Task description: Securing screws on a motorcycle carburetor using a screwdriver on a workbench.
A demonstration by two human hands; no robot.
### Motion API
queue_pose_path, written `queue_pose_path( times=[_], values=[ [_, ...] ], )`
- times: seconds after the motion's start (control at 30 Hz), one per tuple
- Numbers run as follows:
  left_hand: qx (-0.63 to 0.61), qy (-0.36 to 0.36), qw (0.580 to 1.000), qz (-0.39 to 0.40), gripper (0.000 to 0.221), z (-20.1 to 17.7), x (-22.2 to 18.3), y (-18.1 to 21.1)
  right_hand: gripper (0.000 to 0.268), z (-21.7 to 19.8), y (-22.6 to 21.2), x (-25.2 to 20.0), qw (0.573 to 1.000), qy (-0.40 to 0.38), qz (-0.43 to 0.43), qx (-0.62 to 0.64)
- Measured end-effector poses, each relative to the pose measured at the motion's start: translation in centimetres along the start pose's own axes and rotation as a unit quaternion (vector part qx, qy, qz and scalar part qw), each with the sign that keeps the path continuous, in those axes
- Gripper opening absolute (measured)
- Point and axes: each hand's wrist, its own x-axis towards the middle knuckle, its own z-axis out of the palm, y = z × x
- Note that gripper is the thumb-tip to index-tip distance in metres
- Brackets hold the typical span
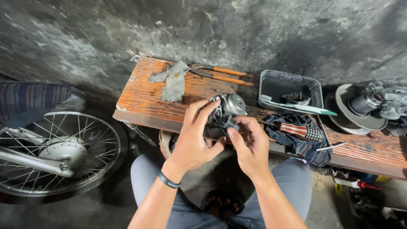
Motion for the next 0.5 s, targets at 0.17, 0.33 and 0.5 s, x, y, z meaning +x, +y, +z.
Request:
queue_pose_path(
  times=[0.17,0.33,0.5],
  values=[
    [-0.111,-0.065,0.992,-0.009,0.073,-0.9,0.0,-0.2,0.022,-0.9,1.7,-0.6,0.987,-0.036,0.027,0.156],
    [-0.168,-0.068,0.983,-0.020,0.056,-0.8,-0.1,-0.9,0.025,-1.4,2.7,-0.8,0.970,-0.034,0.068,0.230],
    [-0.155,-0.051,0.986,-0.027,0.052,-0.2,1.2,-1.3,0.030,-1.7,1.7,-0.4,0.960,-0.039,0.086,0.263]
  ],
)
